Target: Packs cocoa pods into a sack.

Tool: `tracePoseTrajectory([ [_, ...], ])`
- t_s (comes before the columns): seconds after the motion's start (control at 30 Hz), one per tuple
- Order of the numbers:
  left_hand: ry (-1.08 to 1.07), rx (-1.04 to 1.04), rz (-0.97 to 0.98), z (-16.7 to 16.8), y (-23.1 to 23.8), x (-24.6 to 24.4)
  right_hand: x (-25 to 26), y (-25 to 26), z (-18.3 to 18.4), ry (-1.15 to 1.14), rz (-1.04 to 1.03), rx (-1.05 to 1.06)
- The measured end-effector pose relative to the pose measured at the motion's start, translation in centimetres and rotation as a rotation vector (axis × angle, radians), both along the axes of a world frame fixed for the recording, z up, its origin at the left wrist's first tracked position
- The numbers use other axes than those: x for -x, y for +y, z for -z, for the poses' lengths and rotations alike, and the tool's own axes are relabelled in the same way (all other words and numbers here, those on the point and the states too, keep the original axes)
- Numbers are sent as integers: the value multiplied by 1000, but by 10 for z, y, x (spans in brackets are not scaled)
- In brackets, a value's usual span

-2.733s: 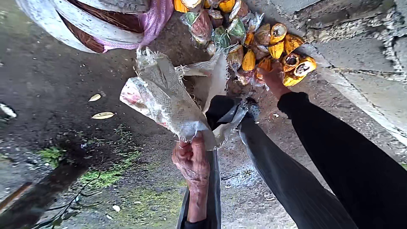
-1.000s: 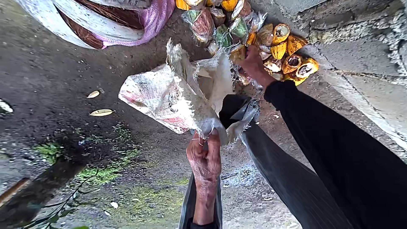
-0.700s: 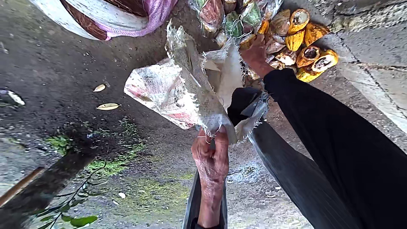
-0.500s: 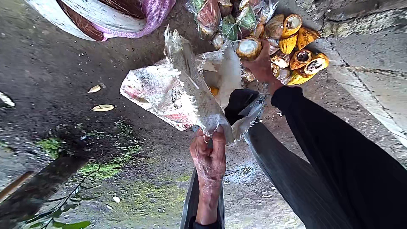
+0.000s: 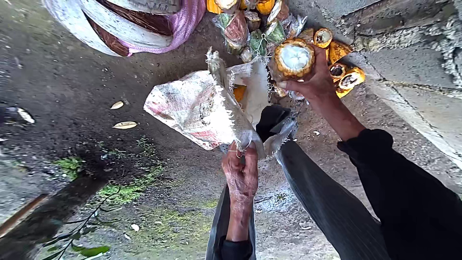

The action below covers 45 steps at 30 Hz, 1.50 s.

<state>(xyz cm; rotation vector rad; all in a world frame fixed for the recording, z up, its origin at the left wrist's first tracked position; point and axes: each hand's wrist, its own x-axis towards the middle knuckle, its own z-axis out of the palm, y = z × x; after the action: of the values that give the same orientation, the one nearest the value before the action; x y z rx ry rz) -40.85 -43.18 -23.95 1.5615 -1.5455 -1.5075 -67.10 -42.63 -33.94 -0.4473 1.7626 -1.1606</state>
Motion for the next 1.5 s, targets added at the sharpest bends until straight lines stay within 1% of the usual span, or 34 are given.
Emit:
tracePoseTrajectory([
  [0.1, 10, -9, -11, 0, -1, -1, -16, -11, -16, 4, -67, 70],
  [0.23, 25, -19, -41, 1, 0, -3, -37, -17, -24, 41, -146, 168],
  [0.3, 23, -23, -54, -1, 1, -5, -45, -18, -28, 80, -183, 183],
  [0.47, -5, -13, -58, -3, 1, -7, -55, -18, -35, 90, -240, 172],
  [0.57, 5, -18, -60, -4, 1, -7, -56, -17, -35, 72, -227, 169],
  [0.63, 4, -13, -65, -5, 1, -8, -57, -17, -33, 69, -210, 142],
  [0.7, -12, 15, -71, -6, 2, -10, -64, -17, -31, 72, -202, 68],
  [0.73, -17, 28, -75, -7, 3, -11, -70, -16, -30, 72, -234, 22],
  [0.77, -22, 43, -81, -7, 4, -11, -77, -14, -28, 75, -312, -22],
  [0.83, -51, 80, -84, -10, 7, -11, -93, -8, -25, 51, -589, -66],
  [0.87, -56, 106, -83, -11, 8, -11, -101, -14, -30, 14, -734, -72],
  [0.9, -62, 138, -92, -12, 9, -11, -107, -23, -34, -21, -843, -34],
  [0.93, -75, 166, -110, -13, 9, -11, -110, -30, -38, -35, -863, 26],
  [0.97, -102, 190, -134, -13, 8, -11, -109, -33, -41, -39, -794, 77],
  [1.0, -126, 201, -153, -14, 7, -10, -103, -35, -43, -58, -659, 107],
  [1.07, -158, 207, -165, -15, 6, -9, -76, -26, -39, -51, -295, 160],
  [1.1, -165, 212, -159, -14, 7, -10, -58, -14, -31, -16, -130, 152],
  [1.13, -168, 214, -155, -13, 8, -10, -38, 2, -17, 43, -3, 95],
  [1.17, -167, 213, -157, -12, 10, -10, -21, 22, 2, 115, 90, -16],
  [1.2, -160, 209, -157, -12, 10, -11, -7, 43, 23, 171, 141, -184],
  [1.23, -156, 208, -156, -12, 11, -10, 2, 62, 46, 176, 143, -371],
  [1.27, -154, 207, -151, -11, 11, -10, 5, 76, 66, 128, 106, -522],
  [1.3, -153, 209, -148, -11, 12, -10, 3, 84, 84, 67, 57, -628],
  [1.33, -149, 212, -144, -11, 13, -11, -2, 87, 99, 17, 21, -707],
  [1.4, -139, 233, -127, -11, 15, -13, -15, 75, 117, -66, 14, -801],
  [1.5, -178, 267, -110, -12, 18, -19, -29, 47, 140, -32, 60, -837],
])
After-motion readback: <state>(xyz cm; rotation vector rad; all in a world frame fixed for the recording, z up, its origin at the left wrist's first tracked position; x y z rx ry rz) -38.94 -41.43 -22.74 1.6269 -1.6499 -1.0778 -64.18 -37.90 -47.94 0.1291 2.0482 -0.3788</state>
